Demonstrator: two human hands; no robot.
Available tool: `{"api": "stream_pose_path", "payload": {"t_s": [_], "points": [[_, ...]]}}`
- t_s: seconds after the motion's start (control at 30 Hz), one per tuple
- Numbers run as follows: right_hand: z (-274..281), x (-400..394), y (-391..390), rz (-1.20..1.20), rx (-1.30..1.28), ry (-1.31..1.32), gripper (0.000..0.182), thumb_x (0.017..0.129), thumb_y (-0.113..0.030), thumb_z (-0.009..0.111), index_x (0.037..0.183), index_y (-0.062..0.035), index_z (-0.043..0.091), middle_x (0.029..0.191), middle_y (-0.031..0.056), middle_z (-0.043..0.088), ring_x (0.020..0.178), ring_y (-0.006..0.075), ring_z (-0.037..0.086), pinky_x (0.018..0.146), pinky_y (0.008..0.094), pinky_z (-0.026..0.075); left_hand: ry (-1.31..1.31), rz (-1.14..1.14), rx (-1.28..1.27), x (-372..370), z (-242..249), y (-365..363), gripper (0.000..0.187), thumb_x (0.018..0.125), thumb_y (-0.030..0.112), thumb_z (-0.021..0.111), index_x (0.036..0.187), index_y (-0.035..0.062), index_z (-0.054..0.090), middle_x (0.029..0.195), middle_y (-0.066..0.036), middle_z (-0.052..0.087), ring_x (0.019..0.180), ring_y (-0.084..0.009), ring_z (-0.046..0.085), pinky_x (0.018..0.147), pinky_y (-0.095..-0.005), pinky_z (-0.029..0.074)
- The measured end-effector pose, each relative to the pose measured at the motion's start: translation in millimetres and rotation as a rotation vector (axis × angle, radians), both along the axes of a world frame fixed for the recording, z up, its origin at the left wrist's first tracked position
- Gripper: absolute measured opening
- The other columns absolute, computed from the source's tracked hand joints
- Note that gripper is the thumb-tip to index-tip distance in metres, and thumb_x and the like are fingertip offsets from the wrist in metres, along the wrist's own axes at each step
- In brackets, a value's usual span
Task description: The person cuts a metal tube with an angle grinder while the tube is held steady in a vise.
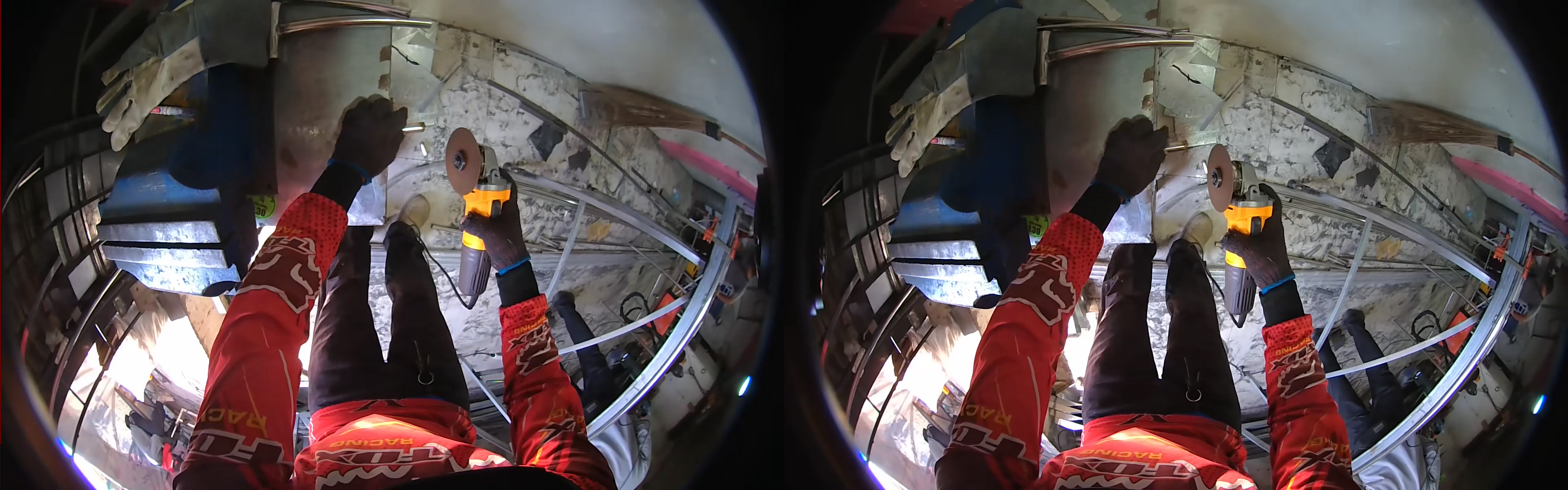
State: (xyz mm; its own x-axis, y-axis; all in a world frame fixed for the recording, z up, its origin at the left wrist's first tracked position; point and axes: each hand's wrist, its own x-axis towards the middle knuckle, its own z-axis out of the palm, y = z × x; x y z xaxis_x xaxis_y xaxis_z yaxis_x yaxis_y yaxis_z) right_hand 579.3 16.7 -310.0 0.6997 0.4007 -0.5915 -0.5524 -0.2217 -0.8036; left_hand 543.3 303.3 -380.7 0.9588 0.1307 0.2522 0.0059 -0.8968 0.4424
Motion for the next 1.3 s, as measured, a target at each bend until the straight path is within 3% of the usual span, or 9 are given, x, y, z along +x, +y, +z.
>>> {"api": "stream_pose_path", "payload": {"t_s": [0.4,0.7,0.97,1.3], "points": [[1,-1,9,0.015,-0.055,-0.05,0.094,0.064,0.008,0.077,0.145,-0.011,0.034,0.119,0.0092,0.061,0.1,0.0211,0.064,0.084,0.0366,0.058,0.119,-0.071,0.03,1,9,7,0.029,0.075,0.017,0.07,0.103,0.0097,0.066,0.087,-0.011,0.061,0.09,-0.03,0.061,0.085,-0.0449,0.049],[-11,-5,8,0.075,-0.015,-0.047,0.095,0.065,0.007,0.077,0.147,-0.0124,0.031,0.119,0.0094,0.062,0.101,0.0209,0.064,0.084,0.036,0.058,0.172,0.018,0.182,-4,13,2,0.023,0.074,0.021,0.071,0.097,0.0175,0.069,0.089,-0.005,0.061,0.092,-0.0278,0.06,0.08,-0.0444,0.048],[-17,-3,13,0.086,-0.014,-0.059,0.098,0.065,0.009,0.078,0.148,-0.0116,0.03,0.121,0.0091,0.062,0.105,0.0212,0.064,0.087,0.0359,0.057,0.014,0.076,0.106,-7,6,-1,0.032,0.075,0.019,0.069,0.106,0.0177,0.067,0.094,-0.005,0.059,0.092,-0.0288,0.058,0.078,-0.046,0.046],[-17,0,22,0.107,-0.009,-0.064,0.097,0.064,0.005,0.077,0.148,-0.0093,0.03,0.119,0.0105,0.063,0.102,0.0221,0.064,0.086,0.036,0.057,0.055,0.13,0.025,-11,11,-9,0.039,0.071,0.018,0.071,0.109,0.0153,0.066,0.101,-0.007,0.06,0.097,-0.0302,0.057,0.082,-0.0483,0.044]]}}
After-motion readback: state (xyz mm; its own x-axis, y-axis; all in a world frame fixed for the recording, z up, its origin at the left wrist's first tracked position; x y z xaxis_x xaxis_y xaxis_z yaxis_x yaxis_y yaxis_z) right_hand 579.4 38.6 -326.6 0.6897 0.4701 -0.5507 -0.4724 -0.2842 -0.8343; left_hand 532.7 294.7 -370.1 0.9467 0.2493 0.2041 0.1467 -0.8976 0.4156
